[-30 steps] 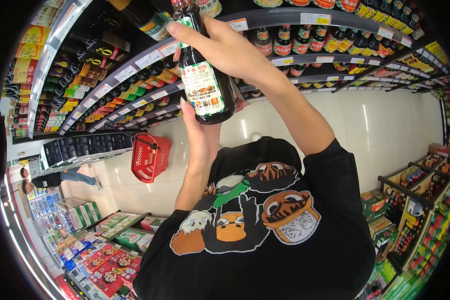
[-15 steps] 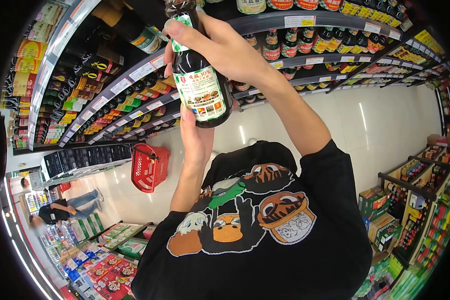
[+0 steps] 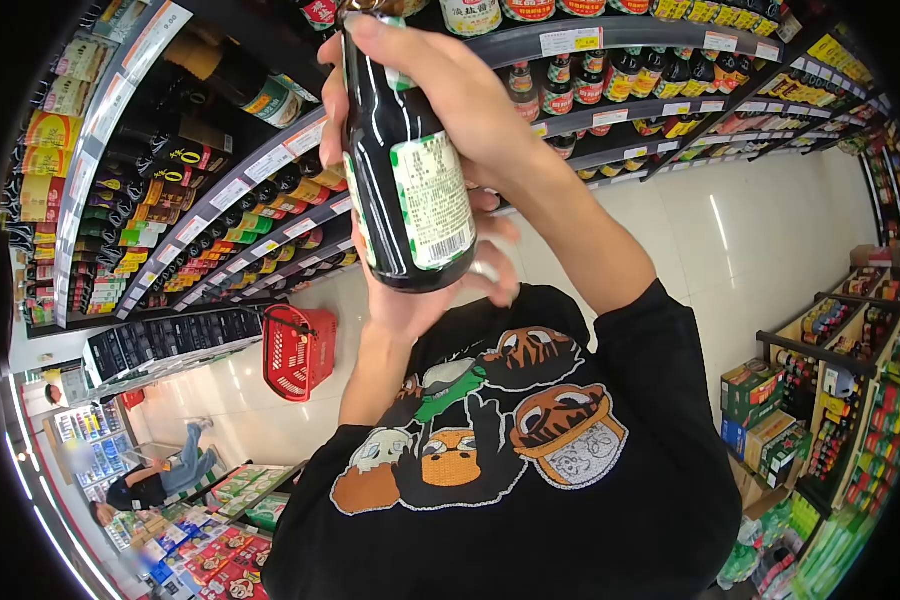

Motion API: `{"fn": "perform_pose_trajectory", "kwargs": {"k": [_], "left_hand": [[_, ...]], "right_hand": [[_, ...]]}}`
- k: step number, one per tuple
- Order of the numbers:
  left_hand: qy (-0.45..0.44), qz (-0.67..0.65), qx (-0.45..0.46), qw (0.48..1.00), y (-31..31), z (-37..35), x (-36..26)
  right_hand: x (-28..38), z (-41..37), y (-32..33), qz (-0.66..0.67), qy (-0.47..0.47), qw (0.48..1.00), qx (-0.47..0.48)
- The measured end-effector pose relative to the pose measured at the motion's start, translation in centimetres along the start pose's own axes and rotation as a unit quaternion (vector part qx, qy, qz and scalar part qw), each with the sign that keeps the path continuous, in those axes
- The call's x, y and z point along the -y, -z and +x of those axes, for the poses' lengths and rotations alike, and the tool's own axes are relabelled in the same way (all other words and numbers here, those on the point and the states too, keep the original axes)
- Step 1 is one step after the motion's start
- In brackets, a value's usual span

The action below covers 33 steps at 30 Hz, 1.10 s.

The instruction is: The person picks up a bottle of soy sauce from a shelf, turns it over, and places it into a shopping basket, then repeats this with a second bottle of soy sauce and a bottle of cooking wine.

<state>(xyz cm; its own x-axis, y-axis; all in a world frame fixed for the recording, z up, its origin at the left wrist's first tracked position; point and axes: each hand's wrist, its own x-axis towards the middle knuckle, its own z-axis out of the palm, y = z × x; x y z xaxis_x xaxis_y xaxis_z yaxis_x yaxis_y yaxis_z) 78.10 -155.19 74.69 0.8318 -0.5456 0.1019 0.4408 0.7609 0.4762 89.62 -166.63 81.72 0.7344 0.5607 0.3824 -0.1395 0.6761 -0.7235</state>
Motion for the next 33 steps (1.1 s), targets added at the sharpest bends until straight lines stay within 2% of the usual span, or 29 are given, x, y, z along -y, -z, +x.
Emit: {"fn": "perform_pose_trajectory", "kwargs": {"k": [1,2,3,4,5,7,10,15,26,28,33], "left_hand": [[-0.107,-0.147,0.011,0.983,0.7,-0.1,0.3],[-0.112,0.059,-0.106,0.986,1.0,-0.5,0.2],[-0.11,0.262,-0.217,0.934,0.4,-0.7,-0.7],[-0.112,0.306,-0.193,0.926,0.5,-1.2,-1.3],[-0.131,0.282,-0.139,0.94,1.8,-1.3,-1.1],[-0.136,0.426,-0.147,0.882,1.7,-1.1,-0.9],[-0.122,0.386,-0.148,0.902,1.9,-0.6,-1.1],[-0.133,0.343,-0.176,0.913,1.2,-0.1,-0.9],[-0.148,0.356,-0.175,0.906,0.8,-0.2,-1.3],[-0.149,0.356,-0.177,0.906,0.5,-0.3,-1.3],[-0.16,0.364,-0.208,0.894,0.2,-0.3,-1.2]], "right_hand": [[0.9,0.0,-0.9,-0.012,-0.011,1.0,-0.025],[2.4,-0.6,-2.5,0.053,-0.025,0.996,-0.064],[2.1,-0.5,-2.2,0.054,-0.026,0.996,-0.064],[1.8,-0.4,-1.5,-0.056,-0.004,0.996,-0.072],[1.6,-0.4,-1.1,-0.165,0.017,0.983,-0.08],[1.4,-0.3,-2.3,-0.178,0.036,0.976,-0.12],[0.5,0.7,-0.6,-0.133,-0.045,0.981,-0.131],[0.3,1.2,-0.3,-0.162,-0.052,0.976,-0.132],[0.7,1.5,-1.0,-0.169,-0.066,0.976,-0.118],[0.8,1.3,-1.2,-0.162,-0.043,0.98,-0.108],[0.9,1.5,-1.1,-0.181,-0.048,0.976,-0.11]]}}
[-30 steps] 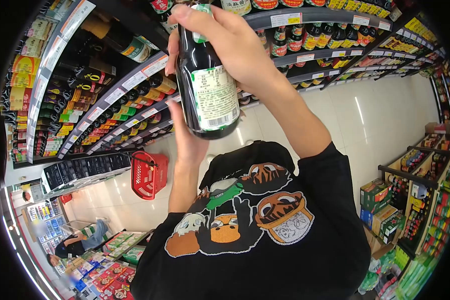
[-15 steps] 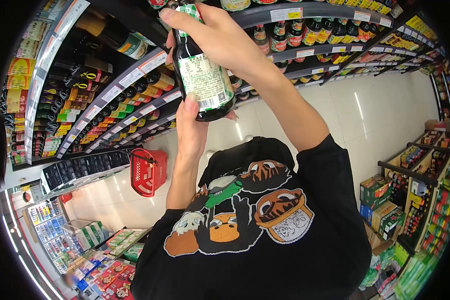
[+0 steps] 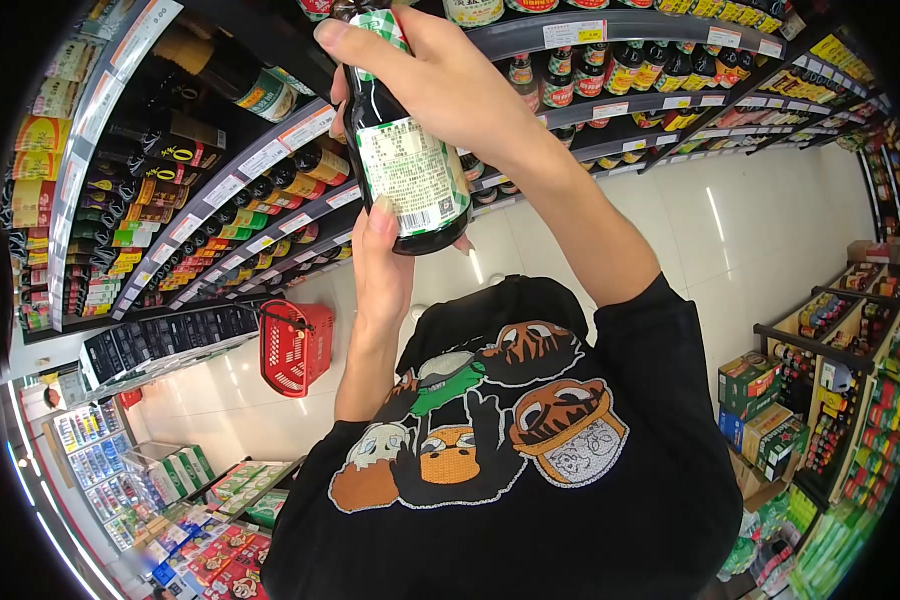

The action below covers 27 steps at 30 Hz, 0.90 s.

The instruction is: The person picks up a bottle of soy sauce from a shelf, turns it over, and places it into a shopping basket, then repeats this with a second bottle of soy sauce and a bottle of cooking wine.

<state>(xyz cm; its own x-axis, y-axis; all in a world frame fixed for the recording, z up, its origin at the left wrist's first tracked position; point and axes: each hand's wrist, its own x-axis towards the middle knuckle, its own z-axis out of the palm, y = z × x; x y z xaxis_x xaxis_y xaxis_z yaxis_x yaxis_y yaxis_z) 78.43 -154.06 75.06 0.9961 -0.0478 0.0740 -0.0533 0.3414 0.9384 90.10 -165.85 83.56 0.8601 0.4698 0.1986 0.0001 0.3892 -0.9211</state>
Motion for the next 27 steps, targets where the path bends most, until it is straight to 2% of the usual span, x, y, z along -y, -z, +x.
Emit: {"fn": "perform_pose_trajectory", "kwargs": {"k": [7,9,16,22,25,27], "left_hand": [[-0.004,0.005,0.004,1.0,0.0,-0.2,-0.4],[0.003,-0.016,0.035,0.999,0.3,-0.1,-0.2],[0.009,-0.023,0.021,0.999,0.0,-0.3,-0.1],[0.036,-0.051,0.02,0.998,-0.6,-0.2,-1.5],[0.048,-0.067,0.002,0.997,-0.8,-0.3,-1.7],[0.044,-0.065,0.021,0.997,-0.6,-0.3,-1.7]], "right_hand": [[0.1,-0.1,0.1,-0.017,0.009,1.0,0.011],[0.6,-0.1,0.0,-0.024,-0.002,1.0,0.015],[-0.1,0.2,0.6,-0.007,0.0,0.999,0.042],[-0.7,0.5,1.1,-0.065,-0.026,0.997,0.025],[-1.2,0.5,1.2,-0.058,-0.012,0.998,0.025],[-1.0,0.3,1.0,-0.063,-0.011,0.998,0.019]]}}
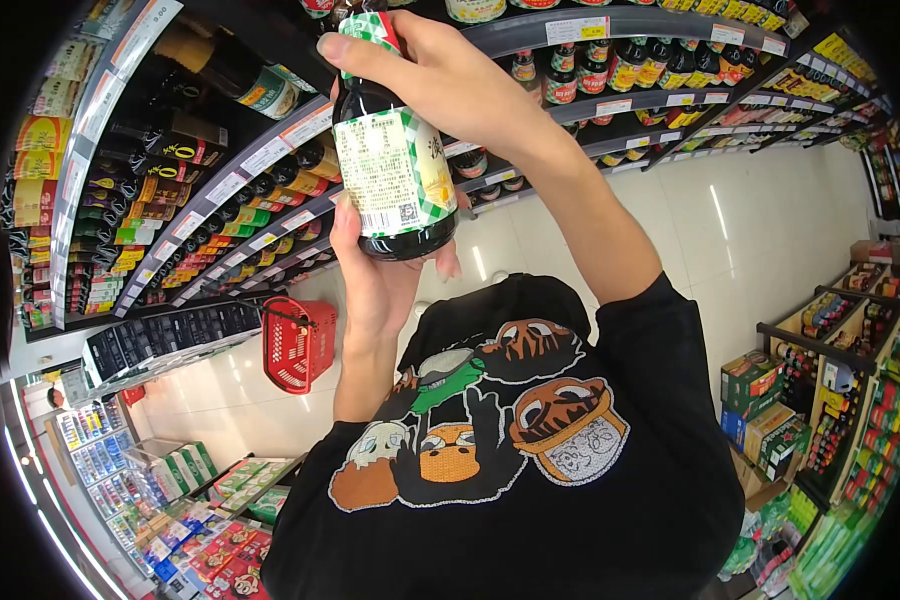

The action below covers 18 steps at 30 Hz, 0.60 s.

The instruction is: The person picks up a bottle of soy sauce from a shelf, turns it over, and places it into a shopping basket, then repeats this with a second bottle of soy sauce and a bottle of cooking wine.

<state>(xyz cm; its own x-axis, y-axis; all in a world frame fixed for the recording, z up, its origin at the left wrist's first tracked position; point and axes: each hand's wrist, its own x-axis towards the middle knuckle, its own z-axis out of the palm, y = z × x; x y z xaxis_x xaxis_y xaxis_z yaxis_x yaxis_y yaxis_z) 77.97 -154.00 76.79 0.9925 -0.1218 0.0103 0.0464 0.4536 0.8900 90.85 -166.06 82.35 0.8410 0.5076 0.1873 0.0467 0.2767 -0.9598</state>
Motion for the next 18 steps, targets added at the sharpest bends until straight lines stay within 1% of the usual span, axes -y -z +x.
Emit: {"fn": "perform_pose_trajectory", "kwargs": {"k": [4,5,6,7,8,9,10,11,12,13,14,15,17,18], "left_hand": [[0.01,-0.015,0.004,1.0,0.4,0.2,0.0],[0.022,-0.047,0.026,0.998,0.7,0.3,0.0],[0.034,-0.08,0.048,0.995,1.0,0.4,0.1],[0.035,-0.08,0.049,0.995,1.4,0.4,0.5],[0.069,-0.197,0.092,0.974,2.0,0.3,1.0],[0.101,-0.311,0.133,0.936,2.4,0.2,1.4],[0.127,-0.363,0.174,0.907,2.6,0.2,1.6],[0.128,-0.364,0.173,0.906,2.5,0.1,2.0],[0.136,-0.421,0.209,0.872,2.2,0.0,2.6],[0.141,-0.474,0.244,0.834,2.0,0.0,3.1],[0.139,-0.513,0.272,0.802,2.1,0.1,3.8],[0.136,-0.513,0.274,0.802,2.2,-0.1,4.1],[0.167,-0.513,0.225,0.812,2.3,-0.5,4.5],[0.181,-0.519,0.229,0.804,2.5,-0.5,4.4]], "right_hand": [[-0.7,0.0,0.5,-0.031,-0.006,0.999,-0.012],[-1.2,-0.1,0.4,-0.031,-0.006,0.999,-0.013],[-1.8,-0.2,0.3,-0.067,0.07,0.995,-0.022],[-2.0,-0.3,0.2,-0.102,0.146,0.984,-0.031],[-2.0,-0.5,0.1,-0.102,0.145,0.984,-0.033],[-2.0,-0.6,-0.1,-0.034,0.119,0.992,-0.018],[-2.0,-0.8,-0.3,0.035,0.092,0.995,-0.002],[-2.3,-1.1,-0.6,0.035,0.091,0.995,-0.003],[-3.0,-1.4,-0.9,0.2,0.05,0.976,0.063],[-3.7,-1.7,-1.1,0.357,0.008,0.925,0.128],[-4.3,-1.8,-1.1,0.354,0.004,0.928,0.118],[-4.5,-1.8,-1.0,0.348,0.003,0.93,0.114],[-4.9,-1.9,-0.8,0.34,-0.003,0.936,0.097],[-5.0,-1.9,-0.7,0.339,-0.004,0.935,0.1]]}}
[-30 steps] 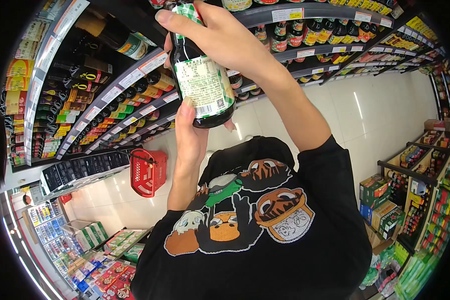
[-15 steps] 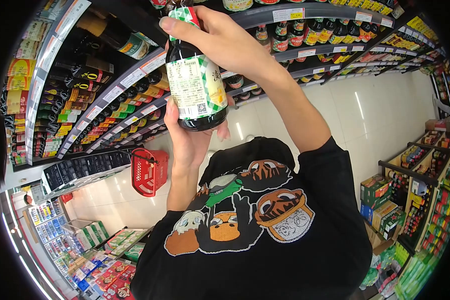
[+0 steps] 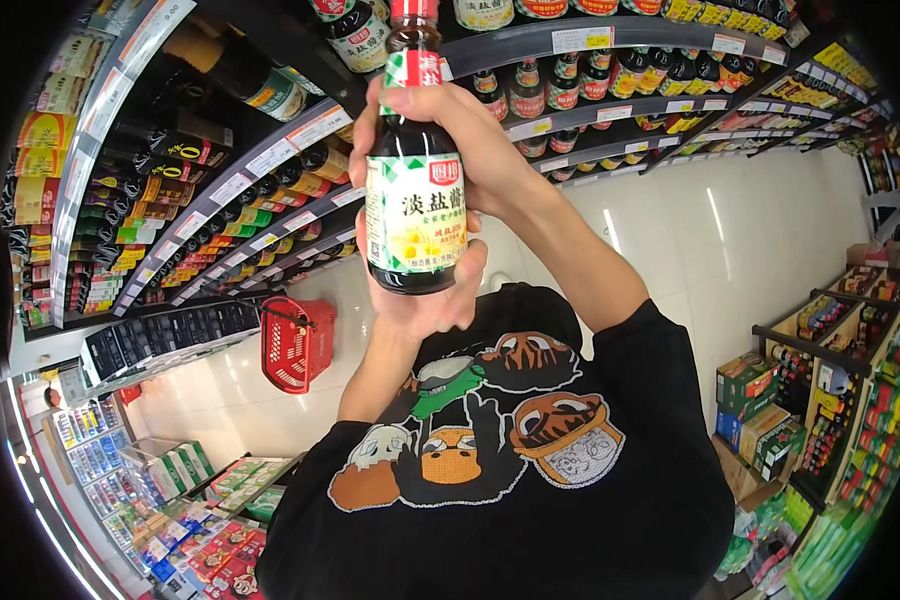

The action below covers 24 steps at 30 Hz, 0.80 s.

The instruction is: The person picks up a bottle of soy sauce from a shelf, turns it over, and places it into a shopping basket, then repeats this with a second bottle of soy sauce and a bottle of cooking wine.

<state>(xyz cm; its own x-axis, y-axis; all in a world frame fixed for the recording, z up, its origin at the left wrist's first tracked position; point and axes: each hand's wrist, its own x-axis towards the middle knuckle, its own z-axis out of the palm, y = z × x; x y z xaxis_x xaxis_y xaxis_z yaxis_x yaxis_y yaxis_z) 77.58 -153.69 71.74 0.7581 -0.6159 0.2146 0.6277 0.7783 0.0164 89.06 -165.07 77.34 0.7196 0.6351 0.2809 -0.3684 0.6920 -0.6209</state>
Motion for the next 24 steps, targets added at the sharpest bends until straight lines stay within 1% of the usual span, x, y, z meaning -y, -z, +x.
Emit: {"fn": "perform_pose_trajectory", "kwargs": {"k": [1,3,4,5,6,7,8,9,11,12,13,15,16,17,19,20,21,23,24], "left_hand": [[-0.003,0.001,0.002,1.0,0.3,-0.3,-0.5],[0.068,0.152,-0.041,0.985,1.5,-1.0,-1.6],[0.087,0.172,-0.015,0.981,2.1,-1.0,-2.0],[0.084,0.172,-0.014,0.981,2.5,-1.4,-2.1],[0.089,0.242,-0.095,0.961,2.0,-1.7,-2.1],[0.092,0.308,-0.177,0.93,1.5,-2.1,-2.0],[0.07,0.32,-0.169,0.93,1.0,-2.5,-1.9],[0.067,0.318,-0.169,0.93,0.6,-2.6,-1.6],[0.037,0.377,-0.193,0.905,-0.2,-2.9,-1.1],[-0.003,0.356,-0.235,0.905,-0.2,-3.2,-0.2],[-0.006,0.354,-0.236,0.905,0.2,-3.3,0.0],[-0.1,0.23,-0.275,0.928,0.4,-3.5,0.4],[-0.113,0.195,-0.298,0.928,0.1,-3.5,0.8],[-0.118,0.194,-0.299,0.927,-0.3,-3.4,0.7],[-0.171,0.193,-0.303,0.917,-0.7,-3.9,0.8],[-0.172,0.216,-0.235,0.932,-0.8,-4.4,0.3],[-0.174,0.212,-0.236,0.932,-1.0,-5.0,0.3],[-0.193,0.168,-0.316,0.913,-1.5,-6.2,-0.1],[-0.209,0.185,-0.33,0.902,-1.9,-7.0,-0.3]], "right_hand": [[-0.1,-0.2,0.0,-0.025,0.013,1.0,-0.005],[0.0,-0.7,-0.6,-0.078,0.029,0.996,-0.018],[0.1,-1.0,-0.9,-0.089,0.026,0.995,-0.021],[0.2,-1.2,-1.0,-0.101,0.024,0.994,-0.024],[0.2,-1.5,-1.0,-0.104,0.022,0.994,-0.023],[0.1,-1.9,-0.9,-0.123,0.03,0.991,-0.033],[0.0,-2.2,-0.9,-0.141,0.038,0.988,-0.043],[-0.2,-2.5,-1.1,-0.142,0.035,0.988,-0.042],[-0.5,-2.9,-1.5,-0.219,0.061,0.972,-0.053],[-0.9,-3.0,-1.3,-0.222,0.058,0.972,-0.048],[-1.0,-3.0,-1.6,-0.222,0.055,0.973,-0.046],[-1.7,-3.3,-2.7,-0.281,0.068,0.954,-0.079],[-2.3,-3.5,-2.7,-0.318,0.047,0.942,-0.096],[-2.9,-3.5,-3.0,-0.317,0.044,0.943,-0.092],[-4.6,-4.0,-4.0,-0.379,0.05,0.917,-0.111],[-5.5,-4.3,-4.4,-0.396,0.033,0.91,-0.122],[-6.4,-4.6,-4.9,-0.396,0.029,0.91,-0.122],[-8.4,-4.9,-6.1,-0.39,0.04,0.912,-0.119],[-9.5,-5.2,-6.9,-0.348,0.029,0.928,-0.129]]}}
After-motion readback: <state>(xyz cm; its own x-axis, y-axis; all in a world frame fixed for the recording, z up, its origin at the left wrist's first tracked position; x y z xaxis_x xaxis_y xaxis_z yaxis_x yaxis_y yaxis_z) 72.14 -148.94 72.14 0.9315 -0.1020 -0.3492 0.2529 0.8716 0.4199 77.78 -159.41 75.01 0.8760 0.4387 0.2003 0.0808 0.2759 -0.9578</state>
